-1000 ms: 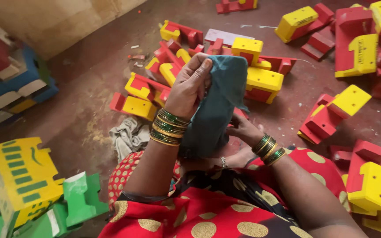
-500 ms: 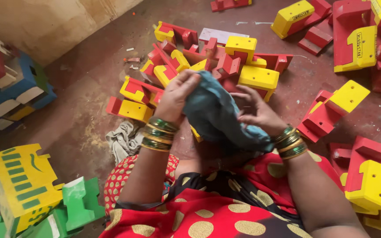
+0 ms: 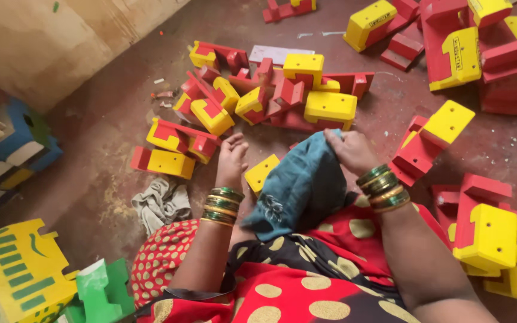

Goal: The person sits on the floor of a workshop surrounded by painted wooden toy blocks and wipes each block with a cloth, one at a time, turning blocks over to wipe different sides before setting them back down among the pile.

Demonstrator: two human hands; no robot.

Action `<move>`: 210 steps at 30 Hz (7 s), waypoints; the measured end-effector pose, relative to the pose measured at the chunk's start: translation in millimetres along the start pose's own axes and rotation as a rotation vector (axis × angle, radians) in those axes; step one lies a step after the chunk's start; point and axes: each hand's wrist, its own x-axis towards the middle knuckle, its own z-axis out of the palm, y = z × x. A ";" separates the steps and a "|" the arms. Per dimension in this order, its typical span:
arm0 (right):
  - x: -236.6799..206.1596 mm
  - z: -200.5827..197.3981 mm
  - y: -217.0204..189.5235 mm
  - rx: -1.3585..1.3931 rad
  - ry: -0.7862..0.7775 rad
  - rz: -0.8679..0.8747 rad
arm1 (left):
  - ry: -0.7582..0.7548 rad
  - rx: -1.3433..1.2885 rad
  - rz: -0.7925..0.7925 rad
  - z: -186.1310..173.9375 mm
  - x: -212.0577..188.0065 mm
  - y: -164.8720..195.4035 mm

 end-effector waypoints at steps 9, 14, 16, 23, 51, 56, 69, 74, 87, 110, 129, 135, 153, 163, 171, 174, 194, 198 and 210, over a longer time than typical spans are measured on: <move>-50.3 26.5 -36.3 0.884 -0.324 0.002 | -0.474 0.701 0.462 -8.2 -58.7 -42.5; -26.9 11.0 -12.9 0.848 -0.190 0.031 | -0.237 -0.090 0.271 -6.3 -39.2 -68.3; -9.3 10.7 -4.7 0.708 -0.064 0.117 | -0.261 -0.392 0.366 -14.8 -34.9 -56.0; -21.5 84.4 -10.1 0.362 -0.018 0.267 | -0.348 -0.495 0.083 -5.4 -68.6 -13.6; -91.8 170.2 23.3 -0.343 -0.247 -0.602 | -0.170 -0.739 -0.260 -14.7 -92.3 -108.6; -53.8 163.9 37.7 -0.047 0.012 -0.222 | -0.100 -0.063 -0.132 -37.5 -65.0 -102.8; 26.1 239.0 32.8 -1.033 -0.013 -0.803 | 0.047 1.071 0.069 -55.6 1.8 -117.4; 53.8 184.7 34.3 -1.088 0.177 -0.325 | 0.019 1.065 -0.032 -55.8 -6.3 -107.5; -7.0 173.0 26.9 -0.296 0.331 -0.262 | -0.224 -0.756 -0.229 22.2 -39.2 -82.6; -7.7 181.1 29.7 0.275 0.079 -0.068 | 0.333 0.171 0.246 13.3 -19.6 -125.0; -12.3 192.2 40.3 0.242 -0.162 -0.084 | 0.013 -0.996 -0.517 18.3 -29.4 -135.5; -24.4 204.7 48.8 0.181 0.097 -0.129 | -0.088 -0.706 -0.258 19.8 -26.1 -135.7; 57.2 101.0 47.6 -1.307 -0.109 -0.425 | -0.074 1.151 0.227 -26.9 -7.1 -105.2; 35.2 41.2 31.3 -1.223 0.279 -0.186 | -0.134 1.071 0.161 -28.7 -5.3 -107.0; 45.1 75.9 49.5 -1.187 0.184 -0.212 | 0.036 1.109 0.154 -36.6 2.0 -105.9; 42.8 96.0 50.9 -1.248 0.038 -0.165 | 0.004 1.124 0.129 -35.7 1.6 -107.2; -142.9 74.9 -13.5 -0.921 0.281 -0.455 | -0.744 1.418 0.245 23.0 -107.6 -118.7; -177.7 56.6 -21.6 -0.807 0.248 -0.544 | -0.464 1.650 0.360 23.2 -130.7 -120.4; -175.8 29.7 -17.0 -0.233 0.098 -0.641 | -0.407 1.583 0.156 61.4 -149.6 -90.7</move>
